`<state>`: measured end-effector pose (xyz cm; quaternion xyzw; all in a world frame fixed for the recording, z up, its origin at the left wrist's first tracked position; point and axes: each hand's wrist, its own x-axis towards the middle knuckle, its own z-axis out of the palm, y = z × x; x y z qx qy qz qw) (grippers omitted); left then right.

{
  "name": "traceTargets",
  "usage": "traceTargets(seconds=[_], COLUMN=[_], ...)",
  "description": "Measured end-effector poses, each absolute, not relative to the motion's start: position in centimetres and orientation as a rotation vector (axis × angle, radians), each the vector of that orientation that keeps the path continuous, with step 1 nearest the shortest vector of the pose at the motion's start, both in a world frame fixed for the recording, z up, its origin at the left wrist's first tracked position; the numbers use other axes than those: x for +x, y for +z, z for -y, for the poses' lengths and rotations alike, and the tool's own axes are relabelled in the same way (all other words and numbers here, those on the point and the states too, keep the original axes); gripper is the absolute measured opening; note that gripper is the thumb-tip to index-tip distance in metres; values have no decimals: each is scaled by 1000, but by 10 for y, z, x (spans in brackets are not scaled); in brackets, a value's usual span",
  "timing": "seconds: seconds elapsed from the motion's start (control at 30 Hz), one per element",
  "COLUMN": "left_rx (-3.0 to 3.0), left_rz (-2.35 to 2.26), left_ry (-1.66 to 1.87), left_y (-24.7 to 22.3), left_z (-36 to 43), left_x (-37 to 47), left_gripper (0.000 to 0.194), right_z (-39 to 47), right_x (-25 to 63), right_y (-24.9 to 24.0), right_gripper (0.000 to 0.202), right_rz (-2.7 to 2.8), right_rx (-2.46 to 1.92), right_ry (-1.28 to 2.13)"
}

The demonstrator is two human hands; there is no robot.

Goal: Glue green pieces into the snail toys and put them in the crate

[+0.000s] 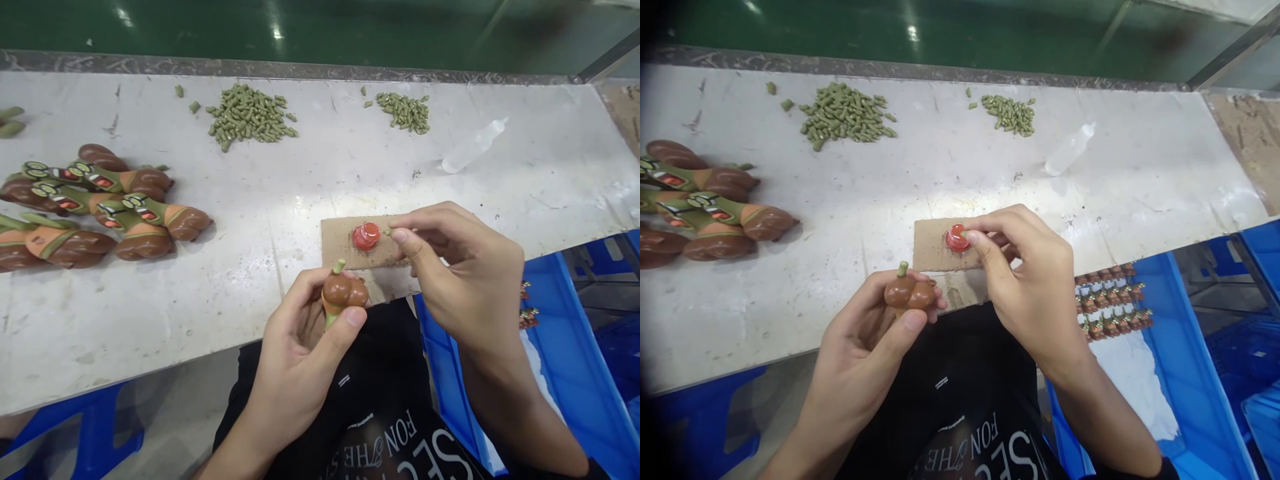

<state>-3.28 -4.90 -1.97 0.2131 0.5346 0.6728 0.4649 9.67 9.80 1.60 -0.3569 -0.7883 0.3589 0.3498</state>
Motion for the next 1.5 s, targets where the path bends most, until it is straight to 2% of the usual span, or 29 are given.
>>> traceTargets(seconds=[0.17, 0.37, 0.73, 0.93, 1.1, 1.37, 1.5], left_rx=[513, 496, 485, 553, 659, 960, 878], left_rz=[-1297, -1218, -1252, -1290, -1358, -1351, -1360], left_ry=[1670, 1664, 1656, 1619, 1668, 1641, 1439], left_y=[-18, -21, -25, -28, -36, -49, -38], left_z=[43, 40, 38, 40, 44, 51, 63], left_x=[-35, -33, -31, -32, -26, -27, -24], left_gripper=[17, 16, 16, 17, 24, 34, 22], right_z=[-80, -78, -79, -80, -80, -76, -67], right_x=[102, 104, 108, 112, 115, 125, 152], right_y=[18, 9, 4, 5, 5, 1, 4], right_gripper=[14, 16, 16, 17, 23, 27, 30], right_rz=[1757, 1695, 1680, 1882, 2045, 2073, 2039], right_rx=[-971, -944, -933, -915, -805, -756, -831], right_ry=[1445, 1585, 1635, 1463, 1365, 1434, 1444])
